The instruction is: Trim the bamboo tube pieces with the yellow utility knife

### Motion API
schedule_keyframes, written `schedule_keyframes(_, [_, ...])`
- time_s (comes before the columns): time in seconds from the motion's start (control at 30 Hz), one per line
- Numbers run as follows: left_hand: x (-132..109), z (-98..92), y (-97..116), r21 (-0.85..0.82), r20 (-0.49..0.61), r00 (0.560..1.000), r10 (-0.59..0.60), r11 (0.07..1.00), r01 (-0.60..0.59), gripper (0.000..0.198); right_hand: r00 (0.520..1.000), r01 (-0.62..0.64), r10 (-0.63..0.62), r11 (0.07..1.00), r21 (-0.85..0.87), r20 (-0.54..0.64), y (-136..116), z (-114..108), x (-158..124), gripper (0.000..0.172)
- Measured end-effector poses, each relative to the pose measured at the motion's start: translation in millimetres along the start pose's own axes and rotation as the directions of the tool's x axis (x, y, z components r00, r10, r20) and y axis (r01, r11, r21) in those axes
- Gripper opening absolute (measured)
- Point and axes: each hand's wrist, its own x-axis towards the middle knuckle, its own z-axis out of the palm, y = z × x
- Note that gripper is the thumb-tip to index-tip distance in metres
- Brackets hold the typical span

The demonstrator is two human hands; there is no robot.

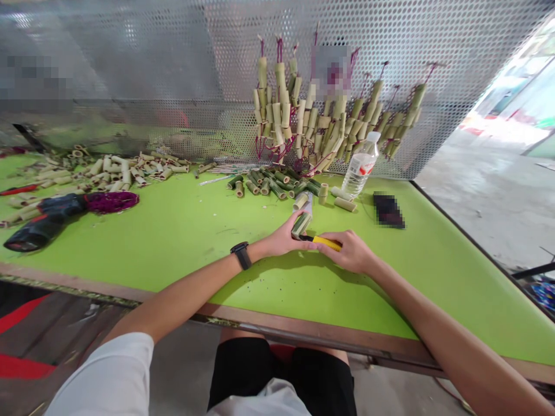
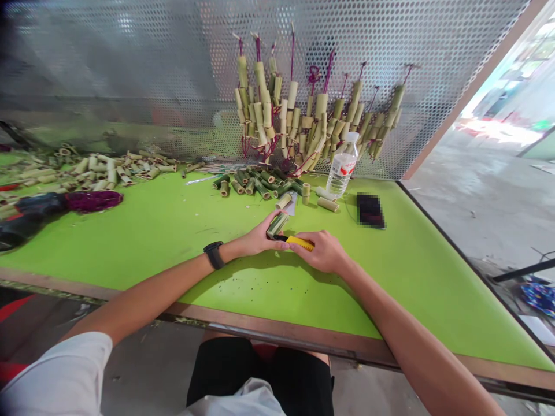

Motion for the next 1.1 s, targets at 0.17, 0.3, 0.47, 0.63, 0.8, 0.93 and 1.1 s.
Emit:
schedule_keyframes(0.17, [2.3, -2.9, -5.5, -0.039, -0.026, 1.000, 0.013, 0.999, -0.014, 0.131, 0.998, -0.036, 0.034, 0.998, -0.051, -0.049, -4.5, 2.7, -0.7, 0.070])
schedule_keyframes(0.3, [2.7, -3.3, -5.5, -0.069, -0.023, 1.000, -0.003, 0.998, 0.002, 0.133, 0.997, -0.045, 0.041, 0.996, -0.072, -0.058, -6.0, 2.4, -0.9, 0.069])
schedule_keyframes(0.47, [-1.2, -1.2, 1.8, -0.056, -0.002, 1.000, -0.009, 0.998, 0.009, 0.125, 1.000, -0.014, 0.015, 0.999, -0.032, 0.003, -3.9, 0.6, 0.2, 0.069])
schedule_keyframes(0.63, [-4.2, 0.3, 6.5, -0.066, -0.011, 1.000, -0.005, 0.998, 0.004, 0.124, 0.999, 0.034, -0.035, 0.999, 0.032, 0.018, -1.5, 1.4, 0.5, 0.066])
schedule_keyframes(0.8, [-3.8, 0.4, 3.5, -0.101, -0.025, 1.000, -0.012, 0.995, 0.010, 0.125, 0.998, 0.058, -0.059, 0.996, 0.064, 0.010, -0.8, 3.0, 0.4, 0.067])
schedule_keyframes(0.93, [-3.1, -0.5, 1.2, -0.129, -0.038, 0.999, -0.008, 0.992, 0.003, 0.123, 0.998, 0.064, -0.065, 0.994, 0.086, 0.004, 0.0, 2.5, 0.8, 0.070])
schedule_keyframes(1.1, [-3.4, -2.1, 2.0, -0.107, -0.025, 0.999, 0.021, 0.994, -0.024, 0.122, 0.999, 0.042, -0.044, 0.997, 0.067, 0.018, 0.7, 1.6, 0.1, 0.070])
